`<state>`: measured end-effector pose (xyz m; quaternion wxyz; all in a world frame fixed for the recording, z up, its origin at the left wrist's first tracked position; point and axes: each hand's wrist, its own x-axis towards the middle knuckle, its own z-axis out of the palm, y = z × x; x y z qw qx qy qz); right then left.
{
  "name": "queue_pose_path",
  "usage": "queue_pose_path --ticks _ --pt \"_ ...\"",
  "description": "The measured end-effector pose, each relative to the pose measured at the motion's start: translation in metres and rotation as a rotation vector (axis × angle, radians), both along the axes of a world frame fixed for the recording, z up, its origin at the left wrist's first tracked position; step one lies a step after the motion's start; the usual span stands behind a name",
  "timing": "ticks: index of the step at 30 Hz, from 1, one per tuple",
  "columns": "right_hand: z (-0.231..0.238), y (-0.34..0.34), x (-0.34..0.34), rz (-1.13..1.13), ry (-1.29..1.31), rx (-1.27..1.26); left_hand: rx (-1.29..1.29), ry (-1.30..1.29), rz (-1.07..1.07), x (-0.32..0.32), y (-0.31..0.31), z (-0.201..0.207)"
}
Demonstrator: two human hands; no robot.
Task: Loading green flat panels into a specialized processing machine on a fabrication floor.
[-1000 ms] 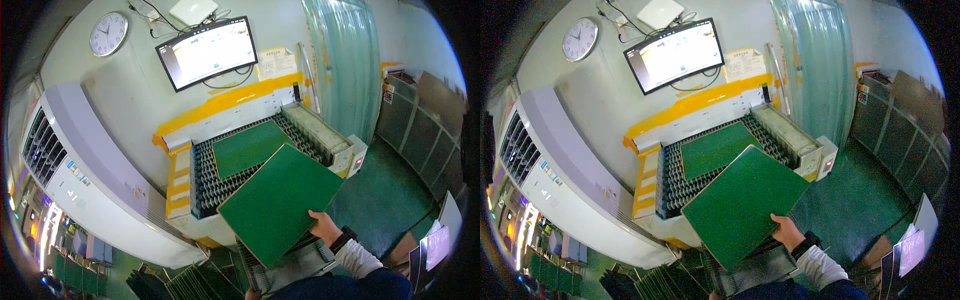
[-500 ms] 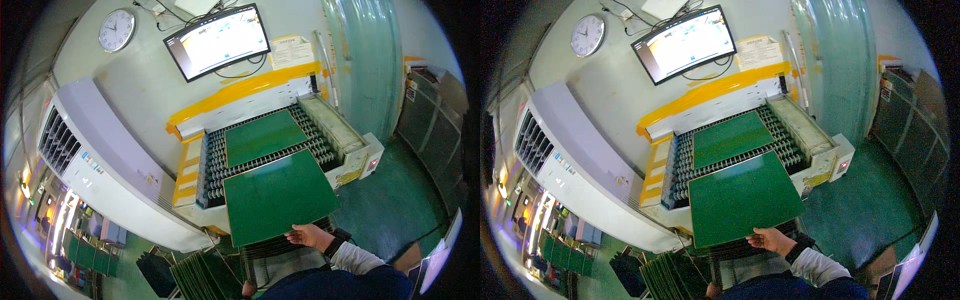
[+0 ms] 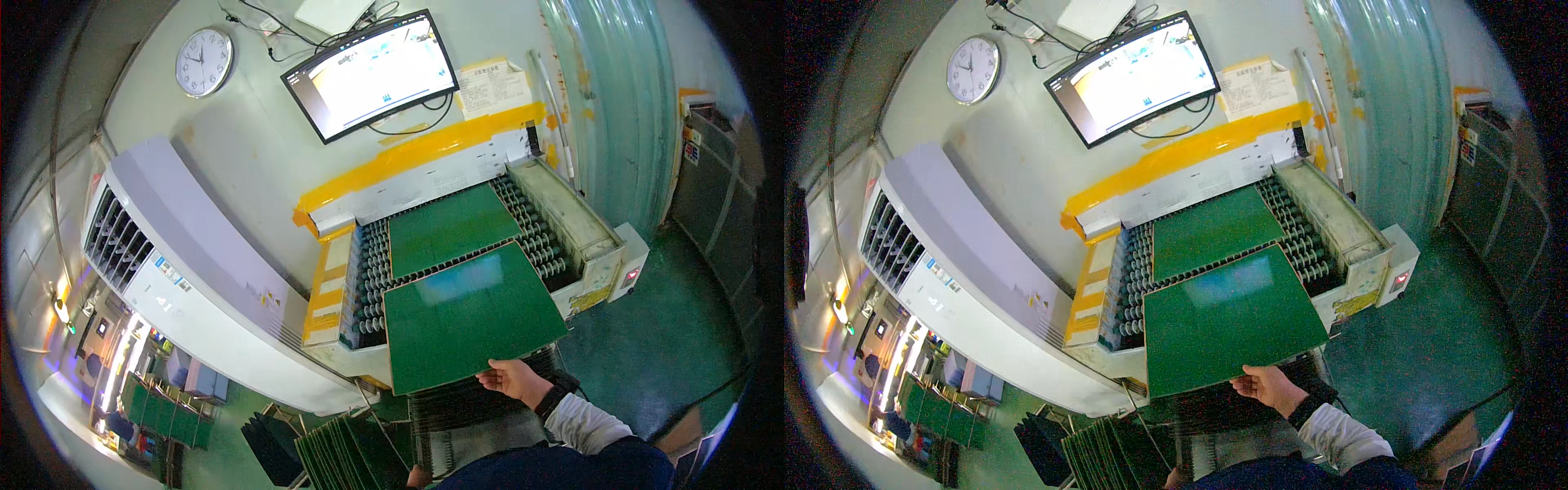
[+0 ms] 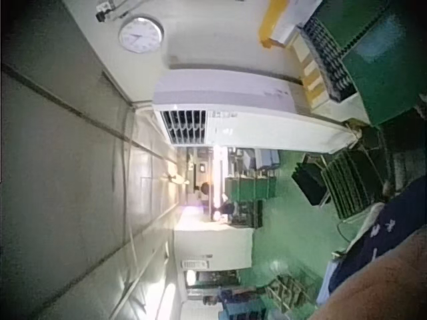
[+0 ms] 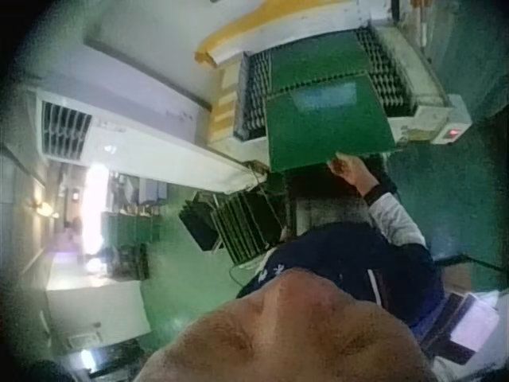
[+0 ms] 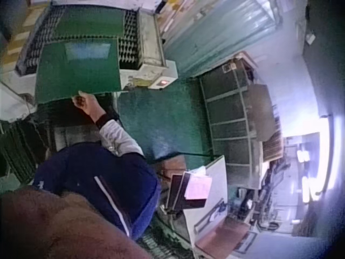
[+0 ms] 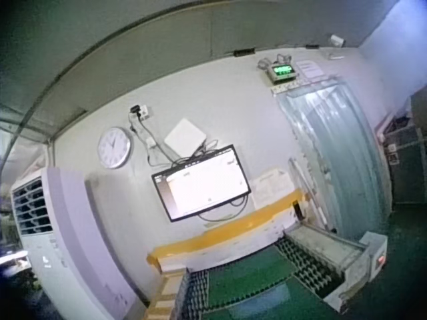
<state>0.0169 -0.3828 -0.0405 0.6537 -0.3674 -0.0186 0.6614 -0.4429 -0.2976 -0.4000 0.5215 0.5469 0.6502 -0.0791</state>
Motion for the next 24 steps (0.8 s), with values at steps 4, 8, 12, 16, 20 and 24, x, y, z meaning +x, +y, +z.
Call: queue_pose_path --ticks 4,8,12,16,20,24 --pt "0.005 0.006 0.001 -0.016 0.008 -0.064 0.001 -0.020 0.007 -0.002 0.004 -0.006" --pt "0.005 0.008 0.002 -0.026 -0.024 -0.051 0.006 -0.041 0.013 -0.001 0.007 -0.011" --pt "0.003 0.010 0.003 -0.026 -0.024 -0.033 0.003 -0.059 0.019 -0.002 0.009 -0.014" --pt "0.003 0.012 0.003 -0.018 -0.027 -0.015 0.008 -0.081 0.028 -0.001 0.010 -0.017" --pt "-0.005 0.018 0.008 -0.020 -0.008 -0.025 0.006 -0.103 0.040 -0.001 0.010 -0.019" --pt "-0.012 0.022 0.013 -0.022 0.014 -0.011 0.004 -0.119 0.046 -0.003 0.009 -0.022"
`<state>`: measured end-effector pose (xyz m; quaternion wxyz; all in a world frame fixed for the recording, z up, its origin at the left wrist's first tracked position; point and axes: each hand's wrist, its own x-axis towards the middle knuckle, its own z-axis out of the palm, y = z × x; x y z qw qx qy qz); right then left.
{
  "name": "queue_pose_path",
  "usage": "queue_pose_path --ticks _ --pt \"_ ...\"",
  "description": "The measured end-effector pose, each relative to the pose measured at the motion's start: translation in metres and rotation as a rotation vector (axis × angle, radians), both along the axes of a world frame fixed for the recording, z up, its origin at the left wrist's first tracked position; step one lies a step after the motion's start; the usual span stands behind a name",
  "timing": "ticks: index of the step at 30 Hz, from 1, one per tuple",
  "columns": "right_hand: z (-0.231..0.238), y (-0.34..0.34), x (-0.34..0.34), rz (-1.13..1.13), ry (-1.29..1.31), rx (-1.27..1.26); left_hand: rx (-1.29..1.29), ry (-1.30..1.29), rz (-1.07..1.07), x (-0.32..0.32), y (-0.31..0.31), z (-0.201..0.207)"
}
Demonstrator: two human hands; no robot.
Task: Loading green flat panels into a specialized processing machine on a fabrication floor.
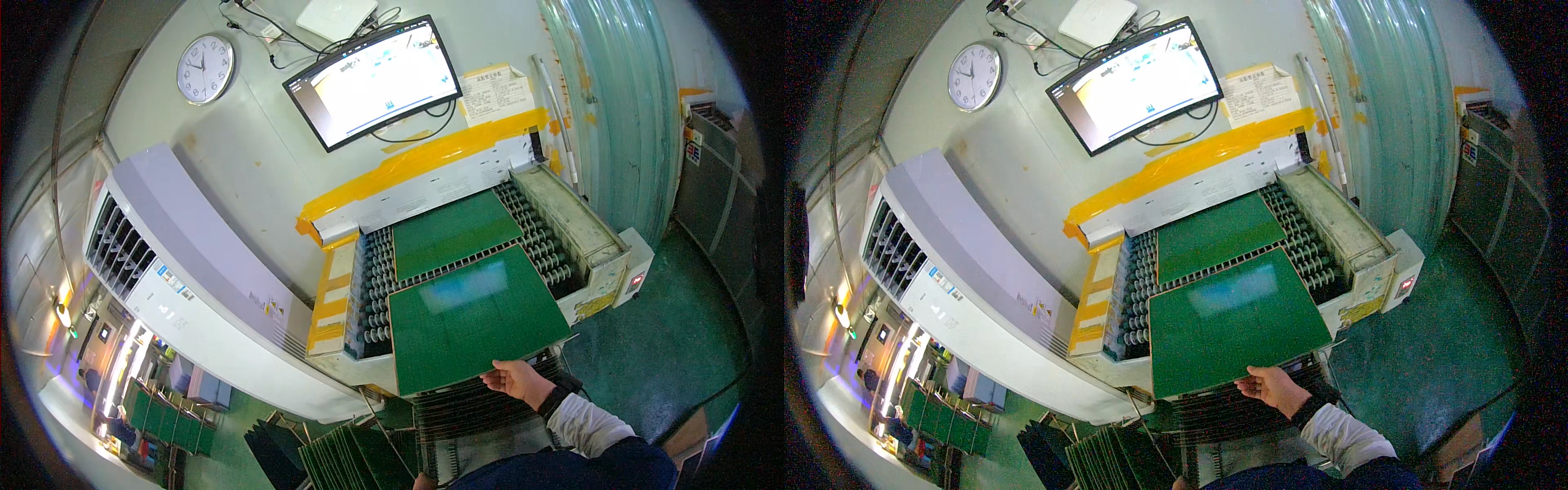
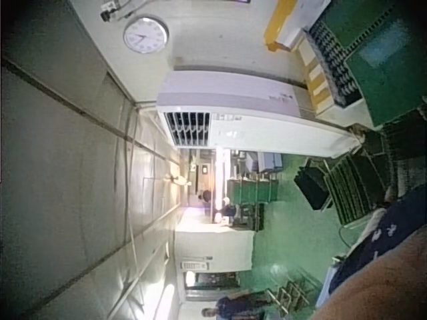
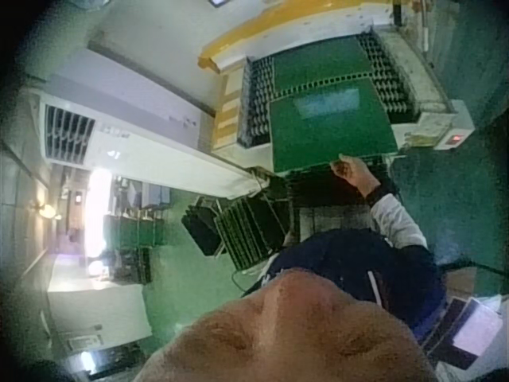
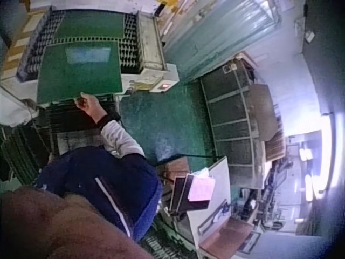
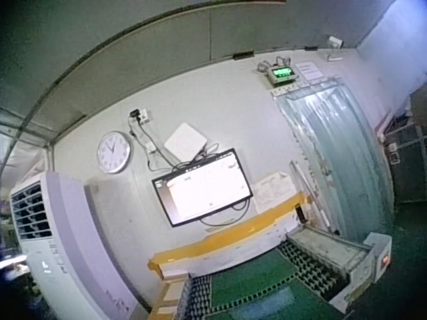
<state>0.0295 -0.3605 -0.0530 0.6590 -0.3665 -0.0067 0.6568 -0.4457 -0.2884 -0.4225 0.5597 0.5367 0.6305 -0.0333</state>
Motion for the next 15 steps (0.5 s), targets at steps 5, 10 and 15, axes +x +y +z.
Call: queue_pose_path --ticks 5,10,15 --pt "-0.004 0.001 0.003 -0.006 0.000 -0.009 0.001 -0.026 0.012 -0.004 0.000 -0.005" --pt "0.001 0.003 0.004 -0.013 -0.029 -0.015 -0.008 -0.059 0.031 -0.007 -0.001 -0.010" --pt "0.002 0.006 0.006 -0.032 -0.015 -0.025 -0.184 -0.339 0.320 -0.036 -0.008 -0.008"
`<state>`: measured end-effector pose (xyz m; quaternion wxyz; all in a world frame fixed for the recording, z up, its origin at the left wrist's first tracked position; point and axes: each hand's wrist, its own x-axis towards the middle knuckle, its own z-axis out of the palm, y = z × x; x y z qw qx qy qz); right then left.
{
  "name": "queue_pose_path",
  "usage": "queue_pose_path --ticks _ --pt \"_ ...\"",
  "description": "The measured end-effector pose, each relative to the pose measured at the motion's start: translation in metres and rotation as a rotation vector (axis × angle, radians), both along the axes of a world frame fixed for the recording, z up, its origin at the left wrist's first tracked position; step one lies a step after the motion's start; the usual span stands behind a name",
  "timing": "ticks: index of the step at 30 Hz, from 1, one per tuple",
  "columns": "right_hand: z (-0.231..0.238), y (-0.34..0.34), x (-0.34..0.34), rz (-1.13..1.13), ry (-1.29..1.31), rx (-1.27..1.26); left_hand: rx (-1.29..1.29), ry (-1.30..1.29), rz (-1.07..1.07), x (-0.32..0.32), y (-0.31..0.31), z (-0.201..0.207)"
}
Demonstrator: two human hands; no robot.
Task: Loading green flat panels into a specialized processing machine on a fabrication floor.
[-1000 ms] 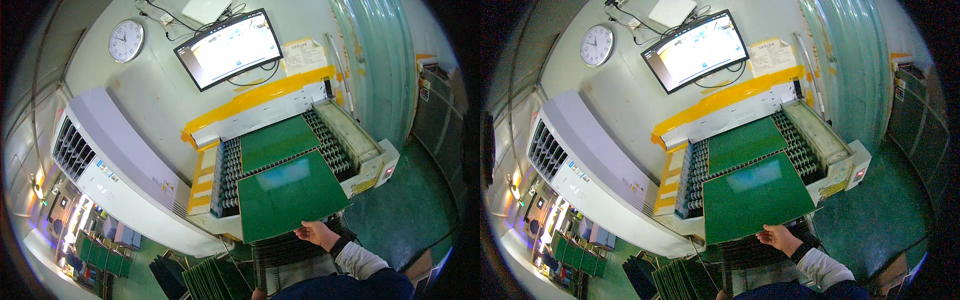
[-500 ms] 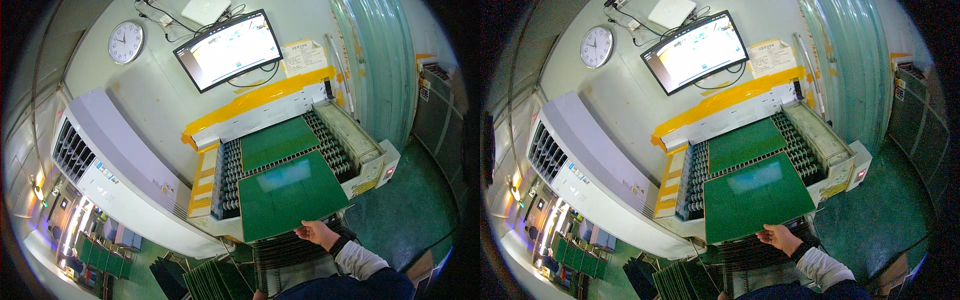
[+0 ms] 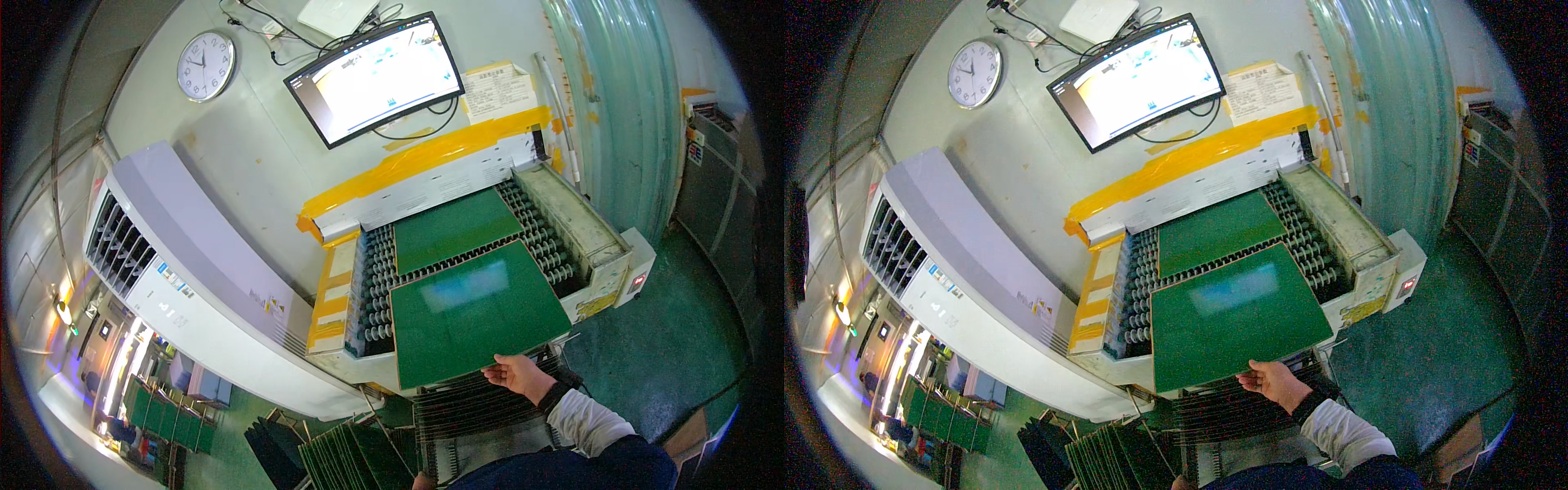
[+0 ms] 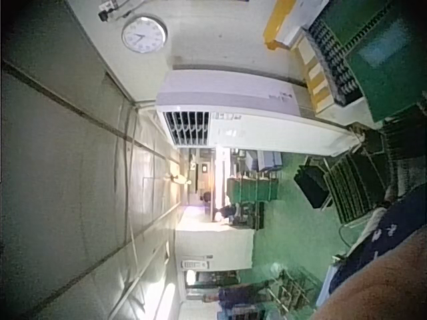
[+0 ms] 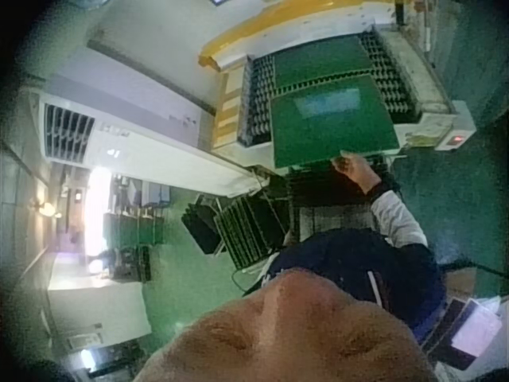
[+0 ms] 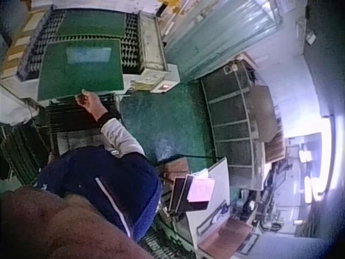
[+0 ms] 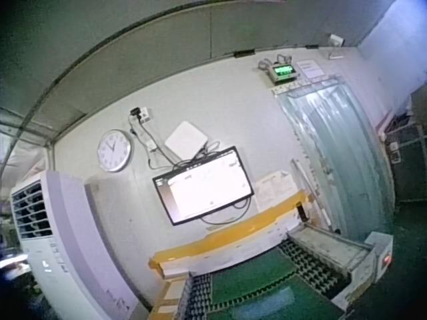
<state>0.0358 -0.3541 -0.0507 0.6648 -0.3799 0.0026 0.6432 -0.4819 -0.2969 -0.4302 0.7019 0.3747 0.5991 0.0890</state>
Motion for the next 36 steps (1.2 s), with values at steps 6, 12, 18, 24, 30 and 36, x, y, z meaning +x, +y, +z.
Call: queue_pose_path --ticks 6,12,18,24,30,36 --pt "0.005 0.000 0.002 -0.021 0.017 -0.023 0.208 0.299 -0.325 0.026 0.005 -0.004" --pt "-0.001 0.001 0.008 0.006 -0.016 0.042 0.247 0.341 -0.382 0.028 0.007 0.003" --pt "0.003 0.006 0.013 0.001 -0.009 0.003 0.280 0.373 -0.432 0.029 0.005 0.006" --pt "-0.007 0.012 0.021 0.023 -0.018 0.045 0.324 0.392 -0.476 0.027 0.002 0.007" --pt "-0.008 0.021 0.025 0.007 -0.016 0.018 0.414 0.395 -0.551 0.021 -0.002 0.002" --pt "-0.012 0.030 0.030 -0.003 -0.003 0.029 0.438 0.489 -0.680 0.018 -0.009 0.003"
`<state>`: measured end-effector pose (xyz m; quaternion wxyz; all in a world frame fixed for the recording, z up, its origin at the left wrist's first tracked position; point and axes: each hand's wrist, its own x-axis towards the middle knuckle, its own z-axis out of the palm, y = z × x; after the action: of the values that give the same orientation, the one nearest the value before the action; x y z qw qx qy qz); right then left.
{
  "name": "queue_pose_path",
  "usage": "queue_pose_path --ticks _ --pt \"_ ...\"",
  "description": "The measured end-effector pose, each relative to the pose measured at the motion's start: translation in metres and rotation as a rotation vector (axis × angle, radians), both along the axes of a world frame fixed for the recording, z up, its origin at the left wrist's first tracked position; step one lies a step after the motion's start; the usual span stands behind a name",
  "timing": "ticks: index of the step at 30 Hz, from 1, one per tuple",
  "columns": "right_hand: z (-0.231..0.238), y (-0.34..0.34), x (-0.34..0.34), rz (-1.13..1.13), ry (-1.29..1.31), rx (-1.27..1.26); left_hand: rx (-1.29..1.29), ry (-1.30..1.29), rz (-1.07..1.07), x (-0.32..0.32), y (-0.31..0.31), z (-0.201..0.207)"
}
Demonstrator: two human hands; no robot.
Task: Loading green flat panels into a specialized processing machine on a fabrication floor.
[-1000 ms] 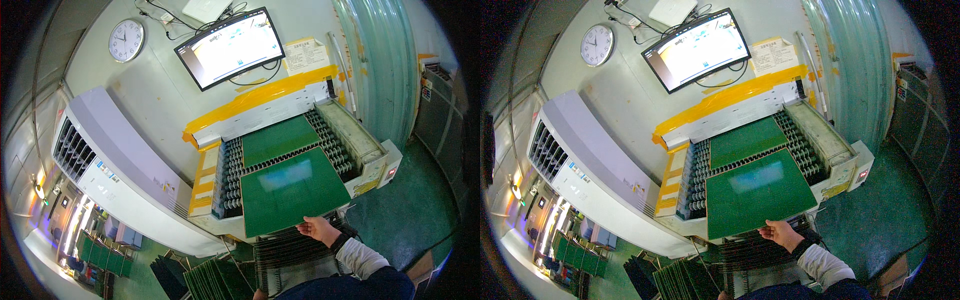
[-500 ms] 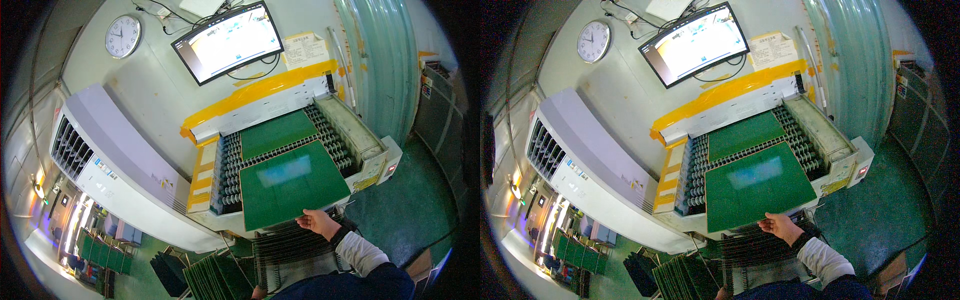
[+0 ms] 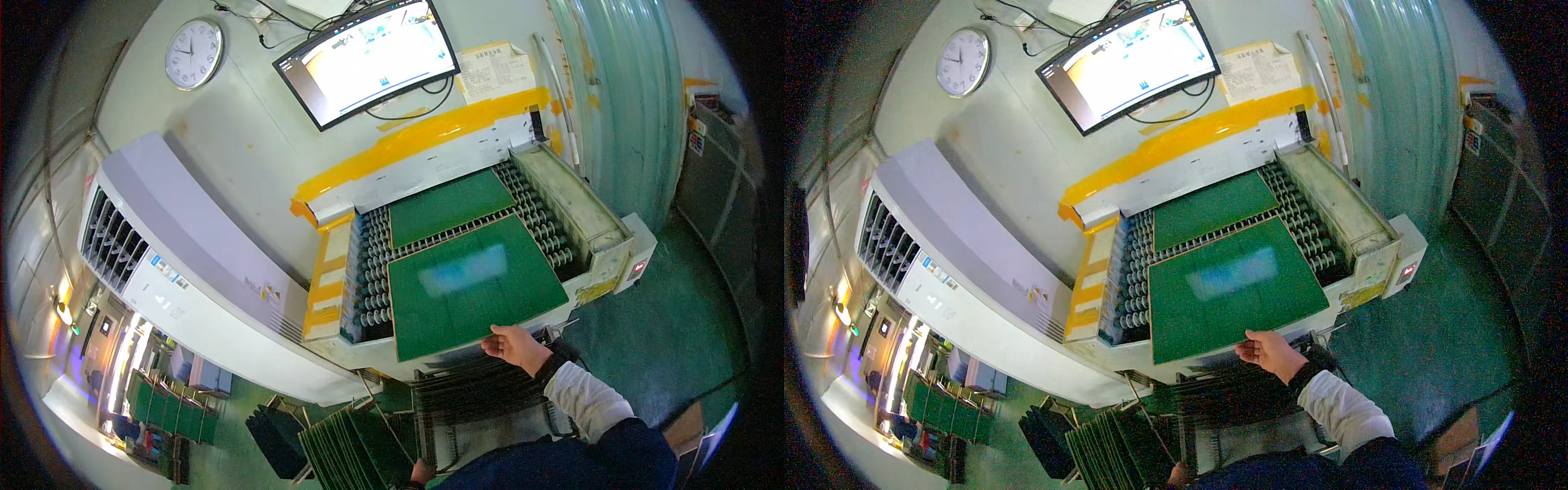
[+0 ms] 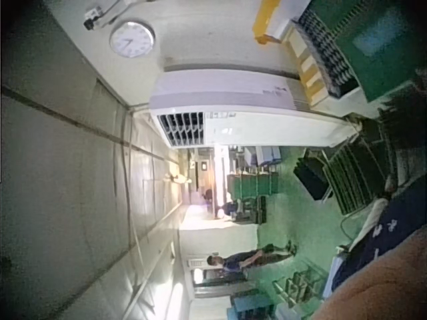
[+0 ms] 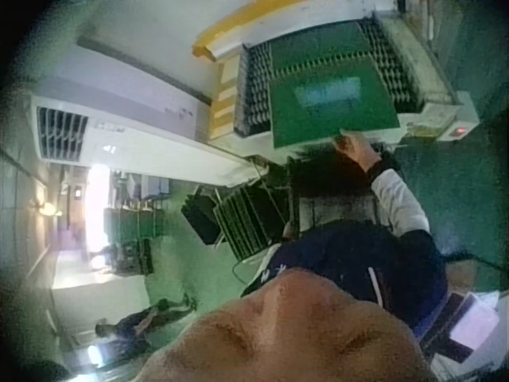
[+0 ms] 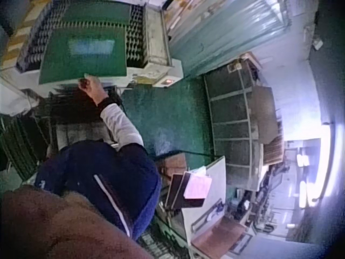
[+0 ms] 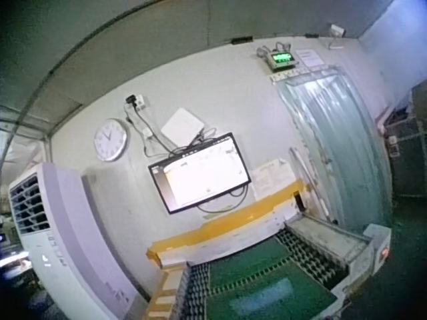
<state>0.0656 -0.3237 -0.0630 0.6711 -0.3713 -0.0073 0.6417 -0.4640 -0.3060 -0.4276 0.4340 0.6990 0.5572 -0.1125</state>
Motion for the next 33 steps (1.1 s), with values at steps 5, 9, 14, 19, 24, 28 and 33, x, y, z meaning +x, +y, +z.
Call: queue_pose_path --ticks 5,9,14,19,24,28,33 --pt "0.006 0.001 0.001 -0.036 0.019 -0.014 -0.034 0.071 -0.133 0.003 -0.002 0.011" --pt "0.007 0.006 -0.002 -0.040 -0.008 -0.015 0.188 0.263 -0.736 0.007 -0.001 0.009" --pt "0.005 0.013 0.003 -0.051 0.006 -0.013 0.167 0.174 -0.411 0.010 0.002 0.013" --pt "0.008 0.010 0.007 -0.073 -0.009 -0.016 0.087 0.107 -0.132 0.015 -0.001 0.031" --pt "-0.002 0.014 0.006 -0.038 -0.014 -0.001 0.124 -0.006 -0.075 0.007 -0.012 0.029" --pt "0.009 0.007 0.002 -0.071 -0.002 -0.029 0.092 -0.141 -0.351 0.000 -0.018 0.046" --pt "-0.003 0.006 0.017 -0.060 -0.001 -0.078 0.155 0.085 -0.062 0.035 -0.026 0.096"
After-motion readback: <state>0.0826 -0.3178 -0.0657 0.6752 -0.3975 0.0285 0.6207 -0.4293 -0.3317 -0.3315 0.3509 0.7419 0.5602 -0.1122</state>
